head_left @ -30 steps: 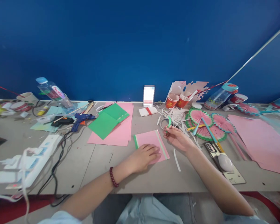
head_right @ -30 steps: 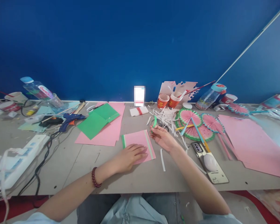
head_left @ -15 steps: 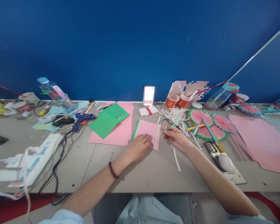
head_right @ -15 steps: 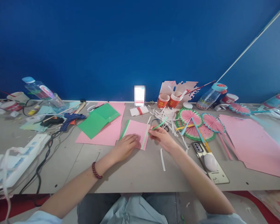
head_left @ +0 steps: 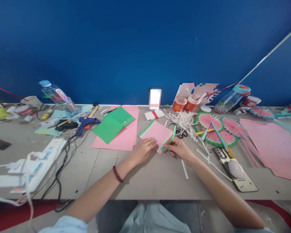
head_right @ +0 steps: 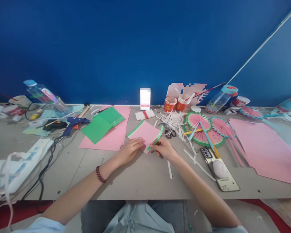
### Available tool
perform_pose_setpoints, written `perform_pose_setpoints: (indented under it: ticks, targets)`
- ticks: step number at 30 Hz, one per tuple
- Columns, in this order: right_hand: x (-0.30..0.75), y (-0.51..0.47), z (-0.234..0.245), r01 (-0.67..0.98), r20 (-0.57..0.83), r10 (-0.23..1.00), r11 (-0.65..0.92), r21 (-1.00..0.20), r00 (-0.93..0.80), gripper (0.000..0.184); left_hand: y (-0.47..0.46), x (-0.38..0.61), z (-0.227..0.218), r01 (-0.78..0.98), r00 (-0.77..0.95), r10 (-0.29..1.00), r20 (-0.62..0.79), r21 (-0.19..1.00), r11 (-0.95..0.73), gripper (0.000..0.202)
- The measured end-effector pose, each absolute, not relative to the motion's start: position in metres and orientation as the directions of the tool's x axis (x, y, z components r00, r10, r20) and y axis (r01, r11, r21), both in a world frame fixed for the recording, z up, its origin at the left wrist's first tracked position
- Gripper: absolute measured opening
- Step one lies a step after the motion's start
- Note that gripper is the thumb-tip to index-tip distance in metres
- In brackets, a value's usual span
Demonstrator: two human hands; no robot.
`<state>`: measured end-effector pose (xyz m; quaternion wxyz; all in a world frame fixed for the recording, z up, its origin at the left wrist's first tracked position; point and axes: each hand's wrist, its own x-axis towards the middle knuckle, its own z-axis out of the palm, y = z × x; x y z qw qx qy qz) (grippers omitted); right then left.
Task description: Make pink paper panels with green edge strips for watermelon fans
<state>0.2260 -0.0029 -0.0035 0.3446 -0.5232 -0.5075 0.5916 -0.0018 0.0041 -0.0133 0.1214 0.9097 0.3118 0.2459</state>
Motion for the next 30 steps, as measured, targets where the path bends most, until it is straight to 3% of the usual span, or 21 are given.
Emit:
perform_pose_setpoints:
  ticks: [11,30]
  targets:
    - [0.213,-0.014,-0.003,0.284,-0.178,0.972,-0.13,-0.95,-0.15,0.023,-0.003,-0.003,-0.003,0.475,0.755,0.573,0.317,0.338,-0.813,0.031]
    - [0.214,-0.012,-0.013,0.257,-0.112,0.976,-0.062,-0.965,-0.184,0.032,-0.004,-0.004,-0.008,0.49,0.758,0.581,0.296,0.329,-0.807,0.034]
